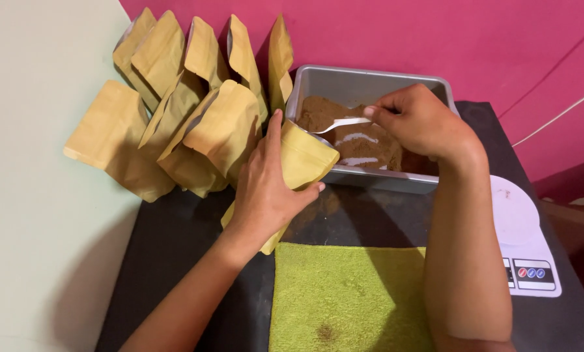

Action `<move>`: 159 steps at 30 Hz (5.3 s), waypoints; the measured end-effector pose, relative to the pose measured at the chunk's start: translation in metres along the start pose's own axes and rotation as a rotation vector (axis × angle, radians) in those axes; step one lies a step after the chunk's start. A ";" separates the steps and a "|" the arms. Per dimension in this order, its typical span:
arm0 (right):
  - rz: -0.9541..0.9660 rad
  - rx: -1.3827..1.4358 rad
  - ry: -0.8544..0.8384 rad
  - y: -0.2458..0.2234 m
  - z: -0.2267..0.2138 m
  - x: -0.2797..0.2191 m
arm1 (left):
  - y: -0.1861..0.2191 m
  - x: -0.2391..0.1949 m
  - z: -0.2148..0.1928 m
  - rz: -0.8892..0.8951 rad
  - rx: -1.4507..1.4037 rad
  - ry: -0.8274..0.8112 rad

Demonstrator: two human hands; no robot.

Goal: Packaging powder into paper bags using a spoon and cleaning the workspace spills.

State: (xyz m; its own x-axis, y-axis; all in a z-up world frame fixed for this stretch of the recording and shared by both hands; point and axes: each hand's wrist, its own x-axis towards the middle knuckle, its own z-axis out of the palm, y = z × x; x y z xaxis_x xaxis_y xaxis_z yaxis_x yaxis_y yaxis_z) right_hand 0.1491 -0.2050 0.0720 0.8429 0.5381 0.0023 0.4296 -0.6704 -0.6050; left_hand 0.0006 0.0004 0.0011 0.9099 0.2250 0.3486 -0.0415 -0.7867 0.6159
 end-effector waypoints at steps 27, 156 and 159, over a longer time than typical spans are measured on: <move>-0.012 -0.147 0.425 0.102 0.019 0.059 | -0.009 0.004 -0.002 0.076 -0.142 0.162; -0.178 -0.072 0.492 0.027 -0.022 -0.010 | -0.010 0.013 -0.010 0.024 -0.098 0.143; 0.177 -0.339 0.461 0.123 0.007 0.051 | -0.001 0.013 -0.024 0.038 -0.231 0.163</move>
State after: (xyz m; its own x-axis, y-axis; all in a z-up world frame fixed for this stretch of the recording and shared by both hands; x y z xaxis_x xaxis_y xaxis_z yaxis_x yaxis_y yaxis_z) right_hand 0.2427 -0.2566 -0.0081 0.9322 0.1773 0.3156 0.2856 -0.8959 -0.3404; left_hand 0.0027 0.0183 0.0219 0.8282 0.3017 0.4722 -0.1843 -0.6491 0.7380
